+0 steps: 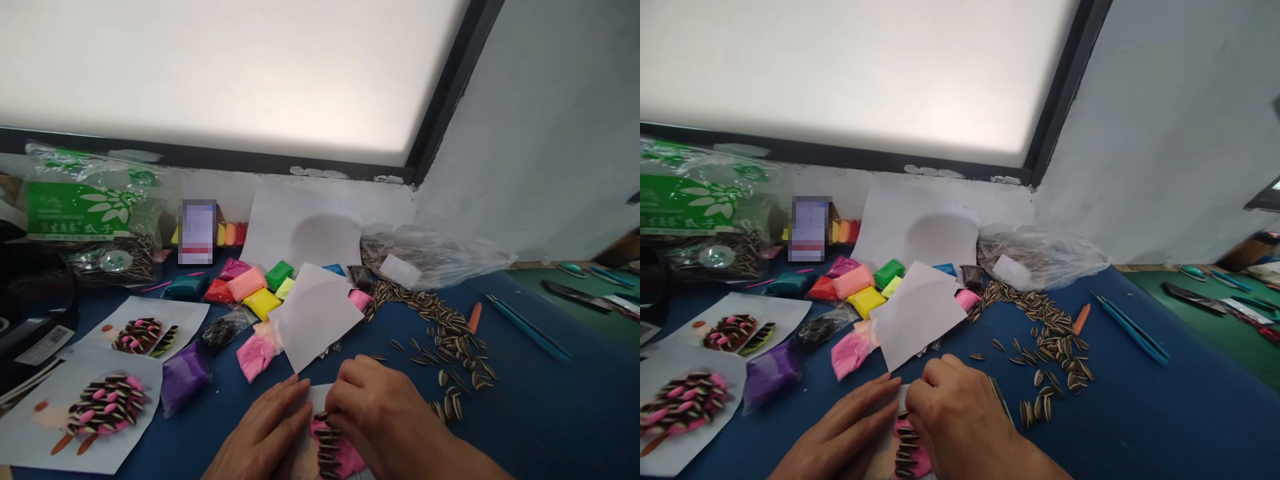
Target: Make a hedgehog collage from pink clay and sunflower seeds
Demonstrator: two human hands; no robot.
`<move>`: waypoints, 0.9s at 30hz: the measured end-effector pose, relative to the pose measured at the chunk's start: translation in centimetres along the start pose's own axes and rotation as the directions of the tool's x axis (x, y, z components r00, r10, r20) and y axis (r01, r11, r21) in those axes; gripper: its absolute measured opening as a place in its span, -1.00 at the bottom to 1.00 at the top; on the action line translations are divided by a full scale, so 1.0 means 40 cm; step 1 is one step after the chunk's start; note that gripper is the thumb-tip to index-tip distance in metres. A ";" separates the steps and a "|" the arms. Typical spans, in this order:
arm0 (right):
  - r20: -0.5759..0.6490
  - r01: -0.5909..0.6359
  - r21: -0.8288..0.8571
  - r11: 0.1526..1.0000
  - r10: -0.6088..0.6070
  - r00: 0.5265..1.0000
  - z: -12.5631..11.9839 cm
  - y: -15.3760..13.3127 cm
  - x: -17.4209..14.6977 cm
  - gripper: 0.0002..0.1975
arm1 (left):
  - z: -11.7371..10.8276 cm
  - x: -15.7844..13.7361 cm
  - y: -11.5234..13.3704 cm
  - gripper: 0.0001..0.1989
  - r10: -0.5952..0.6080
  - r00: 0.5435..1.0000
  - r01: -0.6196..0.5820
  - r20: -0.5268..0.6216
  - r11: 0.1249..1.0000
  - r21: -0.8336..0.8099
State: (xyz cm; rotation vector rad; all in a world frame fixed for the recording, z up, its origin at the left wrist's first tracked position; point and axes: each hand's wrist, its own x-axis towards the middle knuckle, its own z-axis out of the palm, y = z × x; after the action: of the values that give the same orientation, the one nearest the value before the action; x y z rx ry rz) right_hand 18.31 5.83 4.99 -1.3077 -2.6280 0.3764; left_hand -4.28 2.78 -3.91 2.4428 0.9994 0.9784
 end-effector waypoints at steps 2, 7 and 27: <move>-0.046 0.032 -0.002 0.999 -0.032 0.998 0.017 0.002 -0.004 -0.84 | 0.006 -0.003 -0.003 -0.58 0.014 1.000 -0.014 -0.028 1.000 0.002; -0.094 0.060 -0.033 0.998 -0.062 0.994 0.030 0.000 -0.011 -0.86 | 0.012 -0.004 -0.006 -0.57 0.033 0.999 -0.033 -0.034 0.999 0.011; -0.086 0.053 -0.175 0.983 -0.069 0.994 0.044 -0.012 -0.003 -0.83 | 0.022 -0.001 -0.008 -0.54 0.047 0.995 -0.039 -0.084 0.995 0.088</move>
State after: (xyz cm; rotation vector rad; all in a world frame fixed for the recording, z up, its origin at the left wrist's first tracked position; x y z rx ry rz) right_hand 17.54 5.21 3.47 -1.2562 -2.6649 0.0786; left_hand -3.85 2.95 -4.73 2.5212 1.0418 1.0847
